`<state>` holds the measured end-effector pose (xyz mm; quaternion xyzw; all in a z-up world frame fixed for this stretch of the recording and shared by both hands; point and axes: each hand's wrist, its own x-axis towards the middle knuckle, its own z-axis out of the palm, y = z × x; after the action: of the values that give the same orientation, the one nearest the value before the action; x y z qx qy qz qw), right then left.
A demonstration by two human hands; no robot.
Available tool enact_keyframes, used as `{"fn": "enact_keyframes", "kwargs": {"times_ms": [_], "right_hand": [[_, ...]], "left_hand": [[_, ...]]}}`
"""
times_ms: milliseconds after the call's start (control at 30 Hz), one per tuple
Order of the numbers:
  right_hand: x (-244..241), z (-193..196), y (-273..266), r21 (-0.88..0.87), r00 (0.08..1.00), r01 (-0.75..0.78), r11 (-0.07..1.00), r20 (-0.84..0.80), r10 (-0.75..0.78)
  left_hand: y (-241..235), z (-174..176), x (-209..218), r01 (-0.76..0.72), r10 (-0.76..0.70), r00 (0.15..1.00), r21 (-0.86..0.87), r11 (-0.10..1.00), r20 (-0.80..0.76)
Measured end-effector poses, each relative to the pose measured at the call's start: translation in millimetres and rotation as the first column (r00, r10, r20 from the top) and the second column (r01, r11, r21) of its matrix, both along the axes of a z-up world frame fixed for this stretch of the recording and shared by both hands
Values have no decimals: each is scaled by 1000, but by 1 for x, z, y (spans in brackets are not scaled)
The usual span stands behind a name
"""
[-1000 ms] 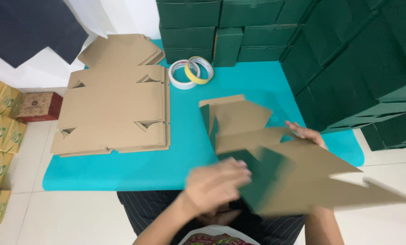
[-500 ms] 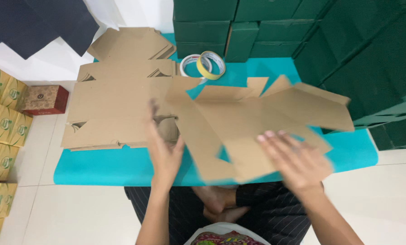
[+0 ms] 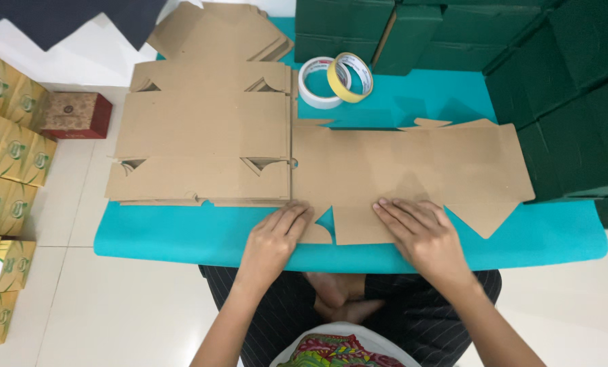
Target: The person assembles a flat cardboard box by folding its sides and flaps into shape. They then place a green patterned insert inside the box and close the lid, stacking the finished box with others.
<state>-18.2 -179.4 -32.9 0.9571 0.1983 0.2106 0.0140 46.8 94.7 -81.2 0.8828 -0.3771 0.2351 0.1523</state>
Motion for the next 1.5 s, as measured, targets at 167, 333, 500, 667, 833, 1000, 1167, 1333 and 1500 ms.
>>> {"fn": "enact_keyframes", "kwargs": {"times_ms": [167, 333, 500, 667, 833, 1000, 1167, 1333, 1500], "right_hand": [[3, 31, 16, 191, 950, -62, 980, -290, 116], [29, 12, 40, 334, 921, -219, 917, -239, 307], [58, -2, 59, 278, 943, -194, 941, -212, 257], [73, -9, 60, 352, 949, -74, 933, -262, 174], [93, -18, 56, 486, 869, 64, 872, -456, 190], [98, -13, 58, 532, 806, 204, 822, -568, 168], [107, -5, 57, 393, 813, 191, 900, -577, 80], [109, -13, 52, 419, 765, 239, 876, -637, 97], [108, -7, 54, 421, 755, 245, 873, -648, 101]], "left_hand": [[1, 6, -1, 8, -5, 998, 42, 999, -66], [-3, 4, -1, -22, 26, 996, 45, 999, -82], [-12, -1, 5, -203, 196, 978, -93, 975, -73], [-33, 23, 4, -385, 387, 922, -114, 916, -4], [-50, 31, 4, -540, 540, 833, -35, 841, 117], [-48, 40, 12, -557, 555, 828, 5, 830, 81], [-46, 16, 13, -575, 572, 818, 102, 812, 63], [-48, 8, 13, -614, 609, 789, 140, 776, 86], [-49, 10, 13, -593, 587, 805, 121, 796, 80]]}}
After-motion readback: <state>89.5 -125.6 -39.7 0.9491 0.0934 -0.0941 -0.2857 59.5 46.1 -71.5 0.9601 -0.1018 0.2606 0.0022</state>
